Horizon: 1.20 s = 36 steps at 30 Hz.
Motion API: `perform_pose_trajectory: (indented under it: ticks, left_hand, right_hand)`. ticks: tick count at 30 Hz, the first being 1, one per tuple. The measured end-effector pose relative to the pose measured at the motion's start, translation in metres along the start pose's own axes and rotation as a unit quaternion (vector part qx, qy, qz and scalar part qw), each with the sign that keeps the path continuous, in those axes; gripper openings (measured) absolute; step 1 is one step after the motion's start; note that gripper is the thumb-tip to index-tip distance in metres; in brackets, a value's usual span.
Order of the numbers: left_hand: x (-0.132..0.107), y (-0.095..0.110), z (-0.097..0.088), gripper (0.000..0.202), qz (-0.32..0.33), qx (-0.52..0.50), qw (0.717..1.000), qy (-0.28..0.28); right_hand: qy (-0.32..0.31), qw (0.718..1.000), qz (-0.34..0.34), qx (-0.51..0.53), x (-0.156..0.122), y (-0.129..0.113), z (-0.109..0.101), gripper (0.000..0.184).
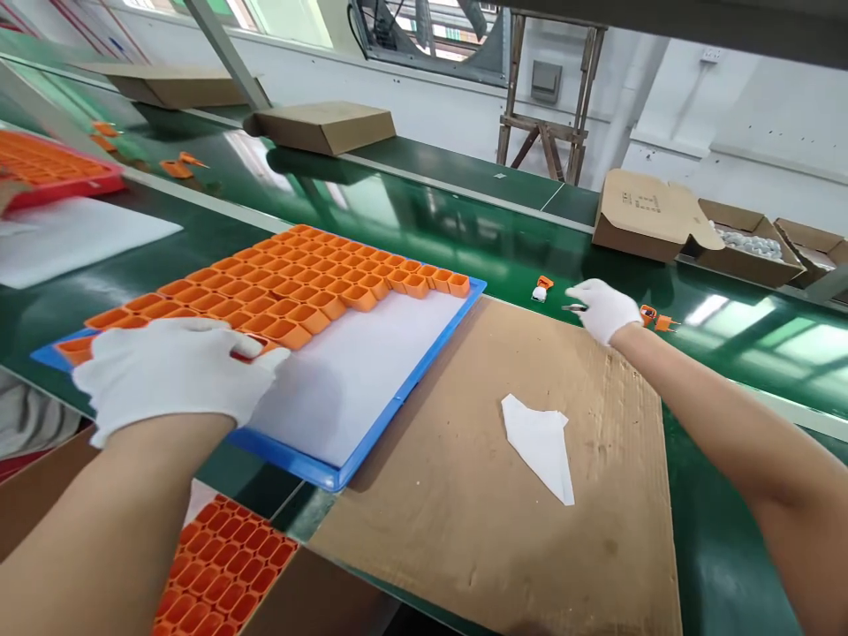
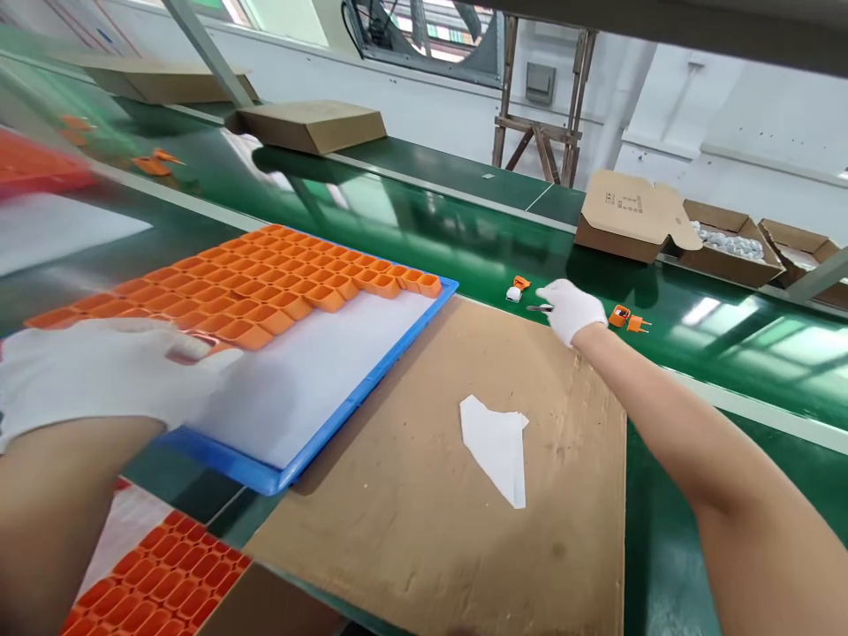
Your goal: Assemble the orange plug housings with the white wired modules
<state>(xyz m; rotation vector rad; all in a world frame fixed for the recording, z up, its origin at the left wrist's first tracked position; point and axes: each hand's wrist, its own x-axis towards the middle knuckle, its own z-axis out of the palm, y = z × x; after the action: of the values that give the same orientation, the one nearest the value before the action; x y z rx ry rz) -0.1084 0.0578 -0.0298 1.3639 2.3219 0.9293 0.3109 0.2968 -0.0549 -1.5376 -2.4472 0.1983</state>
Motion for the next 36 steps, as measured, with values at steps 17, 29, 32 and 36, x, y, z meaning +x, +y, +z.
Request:
perform_pose_trajectory:
  ticks: [17,29,32,36]
  left_hand:
    - [-0.08,0.154,0.103,0.041,-0.094,-0.535,0.771,-0.332]
    - [-0.109,0.164,0.172,0.048,-0.064,-0.485,0.679,-0.548]
    - [-0.109,0.159,0.176,0.05,-0.048,-0.471,0.701,-0.533]
    - [-0.106,0.157,0.177,0.054,-0.06,-0.461,0.723,-0.51]
  right_hand:
    - [0.069,0.982,-0.037,0.173,-0.076,-0.077,-0.03,0.016]
    - [0.077,0.938,-0.003,0.339,-0.191,-0.065,-0.019,0.044]
    - [0.031,0.915,0.018,0.401,-0.191,-0.063,-0.015,0.032]
    - [0.033,0.906,0.039,0.419,-0.19,-0.065,-0.009,0.021]
